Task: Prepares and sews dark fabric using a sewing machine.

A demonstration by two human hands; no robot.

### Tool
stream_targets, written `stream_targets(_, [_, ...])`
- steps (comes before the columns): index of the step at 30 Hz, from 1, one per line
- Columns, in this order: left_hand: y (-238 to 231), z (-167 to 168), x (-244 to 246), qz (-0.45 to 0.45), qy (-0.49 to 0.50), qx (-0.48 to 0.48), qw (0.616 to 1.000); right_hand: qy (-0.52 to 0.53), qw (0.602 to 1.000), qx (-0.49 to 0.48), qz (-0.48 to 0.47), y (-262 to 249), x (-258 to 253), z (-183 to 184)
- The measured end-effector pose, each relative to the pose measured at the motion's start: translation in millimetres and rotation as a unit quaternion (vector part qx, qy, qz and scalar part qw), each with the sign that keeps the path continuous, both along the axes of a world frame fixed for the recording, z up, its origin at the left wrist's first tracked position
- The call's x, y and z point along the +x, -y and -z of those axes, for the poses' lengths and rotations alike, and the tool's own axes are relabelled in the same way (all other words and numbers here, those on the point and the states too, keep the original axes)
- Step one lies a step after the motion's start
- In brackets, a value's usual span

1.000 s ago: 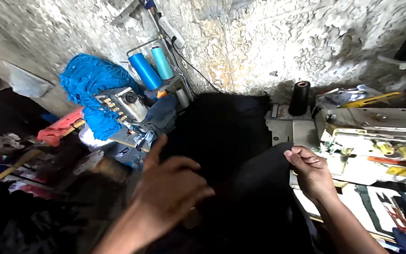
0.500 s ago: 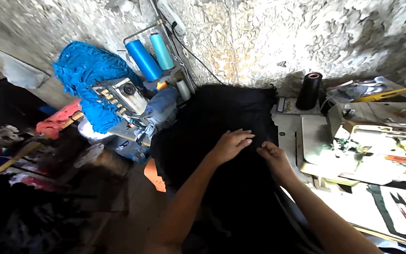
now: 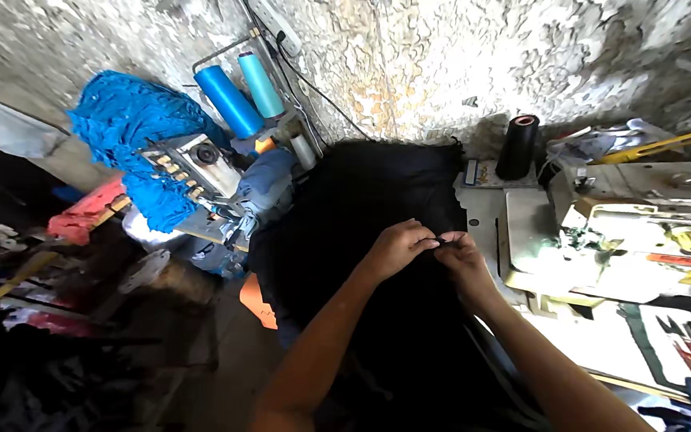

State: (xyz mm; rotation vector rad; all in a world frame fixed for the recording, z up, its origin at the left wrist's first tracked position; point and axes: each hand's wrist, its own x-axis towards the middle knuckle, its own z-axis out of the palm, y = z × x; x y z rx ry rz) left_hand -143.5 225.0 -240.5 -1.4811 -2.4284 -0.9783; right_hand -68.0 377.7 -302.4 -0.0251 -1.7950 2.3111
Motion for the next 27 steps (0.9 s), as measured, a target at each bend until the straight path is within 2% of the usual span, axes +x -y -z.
stream_targets(8, [-3, 9, 0, -0.04, 0.043, 0.051, 0.997, 0.022, 1.0, -0.004, -0.01, 0, 1, -3])
stream_targets(13, [-1, 7, 4, -0.058, 0.065, 0.081, 0.993, 0.023, 0.997, 0.071, 0.004, -1, -1, -3])
stream_targets(17, [2, 6, 13, -0.078, 0.018, 0.057, 0.995, 0.007, 0.991, 0.124, 0.049, 3, 6, 0])
stream_targets(21, [4, 6, 20, -0.123, -0.069, 0.066, 0.988, -0.097, 0.965, 0.211, 0.122, 9, 35, 28])
stream_targets(27, [6, 7, 29, -0.155, -0.126, 0.111, 0.974, -0.061, 0.953, 0.28, 0.096, 0, 84, 66])
